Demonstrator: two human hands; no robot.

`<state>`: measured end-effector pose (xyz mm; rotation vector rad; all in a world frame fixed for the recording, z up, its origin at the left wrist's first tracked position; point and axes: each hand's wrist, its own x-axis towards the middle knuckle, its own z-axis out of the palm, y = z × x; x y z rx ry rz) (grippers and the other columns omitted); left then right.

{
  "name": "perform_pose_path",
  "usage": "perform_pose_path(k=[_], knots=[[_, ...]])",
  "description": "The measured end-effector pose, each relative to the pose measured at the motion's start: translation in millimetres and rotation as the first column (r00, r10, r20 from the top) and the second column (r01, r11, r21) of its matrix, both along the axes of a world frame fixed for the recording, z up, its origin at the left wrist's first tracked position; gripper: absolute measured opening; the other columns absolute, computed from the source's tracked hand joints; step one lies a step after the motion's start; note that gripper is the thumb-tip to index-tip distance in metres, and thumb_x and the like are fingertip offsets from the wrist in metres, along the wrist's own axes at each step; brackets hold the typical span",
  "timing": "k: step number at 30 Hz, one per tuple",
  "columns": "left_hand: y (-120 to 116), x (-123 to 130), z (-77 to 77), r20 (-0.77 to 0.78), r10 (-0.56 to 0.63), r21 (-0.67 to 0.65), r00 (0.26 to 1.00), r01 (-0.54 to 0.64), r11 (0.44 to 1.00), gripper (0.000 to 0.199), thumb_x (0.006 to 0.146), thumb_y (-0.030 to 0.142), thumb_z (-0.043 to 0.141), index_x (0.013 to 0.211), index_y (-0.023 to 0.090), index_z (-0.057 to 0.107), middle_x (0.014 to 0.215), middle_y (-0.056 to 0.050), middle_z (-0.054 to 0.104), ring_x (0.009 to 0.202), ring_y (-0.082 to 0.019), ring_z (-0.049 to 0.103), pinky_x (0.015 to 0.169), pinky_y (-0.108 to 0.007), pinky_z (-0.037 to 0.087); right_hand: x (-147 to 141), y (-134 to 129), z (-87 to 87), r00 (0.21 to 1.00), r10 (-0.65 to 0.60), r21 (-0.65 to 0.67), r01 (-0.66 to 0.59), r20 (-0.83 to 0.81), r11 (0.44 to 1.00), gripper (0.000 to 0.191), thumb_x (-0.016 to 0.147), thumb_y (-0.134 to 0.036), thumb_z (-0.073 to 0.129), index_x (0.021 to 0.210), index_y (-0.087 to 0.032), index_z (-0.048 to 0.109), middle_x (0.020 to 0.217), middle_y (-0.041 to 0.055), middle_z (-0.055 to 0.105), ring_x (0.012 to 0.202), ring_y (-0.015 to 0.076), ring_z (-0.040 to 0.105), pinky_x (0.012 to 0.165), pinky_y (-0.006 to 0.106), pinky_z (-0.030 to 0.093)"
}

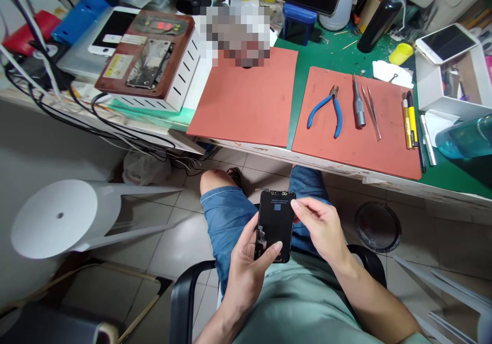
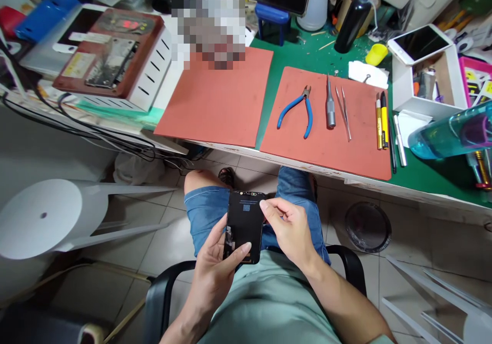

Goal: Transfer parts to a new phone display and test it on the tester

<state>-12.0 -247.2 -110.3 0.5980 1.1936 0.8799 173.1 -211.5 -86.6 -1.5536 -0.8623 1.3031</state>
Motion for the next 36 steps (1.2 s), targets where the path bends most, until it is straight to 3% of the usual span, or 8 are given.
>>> perform_pose_path(k=[6, 12, 20, 36], knots=[[-3, -2, -4.9, -0.024, -0.007, -0.007, 1.0, 0.007, 1.0, 0.078, 0.084, 0.03, 0.092, 0.155, 0.036, 0.059, 0.155, -0.006, 0.068, 0.144, -0.034, 0.062, 0.119, -0.046, 0.054, -3, 1, -6.1, 0.997, -0.076, 0.018, 0.076, -0.021, 0.997, 0.037, 0.091, -0.055, 0.08, 0.108, -0.022, 0.083, 0.084, 0.0031, 0.076, 0.077, 0.0198, 0.069, 0.079, 0.033, 0.059], [-7, -5, -11.1, -0.067, -0.015, 0.033, 0.998, 0.018, 0.999, 0.075, 0.086, 0.029, 0.091, 0.154, 0.037, 0.061, 0.16, -0.004, 0.064, 0.15, -0.033, 0.056, 0.124, -0.045, 0.05, -5, 6, -3.7, 0.996, -0.084, 0.014, 0.084, -0.038, 0.996, 0.034, 0.09, -0.052, 0.083, 0.099, -0.02, 0.081, 0.076, 0.0007, 0.073, 0.07, 0.0155, 0.064, 0.069, 0.028, 0.053], [-7, -4, -7.5, -0.079, -0.021, 0.045, 0.997, 0.024, 0.999, 0.071, 0.087, 0.029, 0.091, 0.151, 0.039, 0.064, 0.16, -0.001, 0.064, 0.154, -0.03, 0.051, 0.127, -0.041, 0.046, -3, 2, -4.3, 0.994, -0.068, 0.031, 0.071, -0.091, 0.997, 0.032, 0.092, -0.05, 0.082, 0.103, -0.021, 0.081, 0.076, -0.0001, 0.07, 0.071, 0.0151, 0.061, 0.072, 0.028, 0.052], [-7, -5, -6.7, -0.082, -0.033, 0.06, 0.996, 0.038, 0.997, 0.071, 0.087, 0.027, 0.09, 0.153, 0.036, 0.063, 0.16, -0.003, 0.063, 0.154, -0.034, 0.051, 0.126, -0.046, 0.048, -2, 3, -1.8, 0.997, -0.055, 0.043, 0.057, -0.053, 0.997, 0.03, 0.093, -0.051, 0.081, 0.098, -0.021, 0.081, 0.076, 0.0002, 0.068, 0.071, 0.0152, 0.059, 0.067, 0.027, 0.049]])
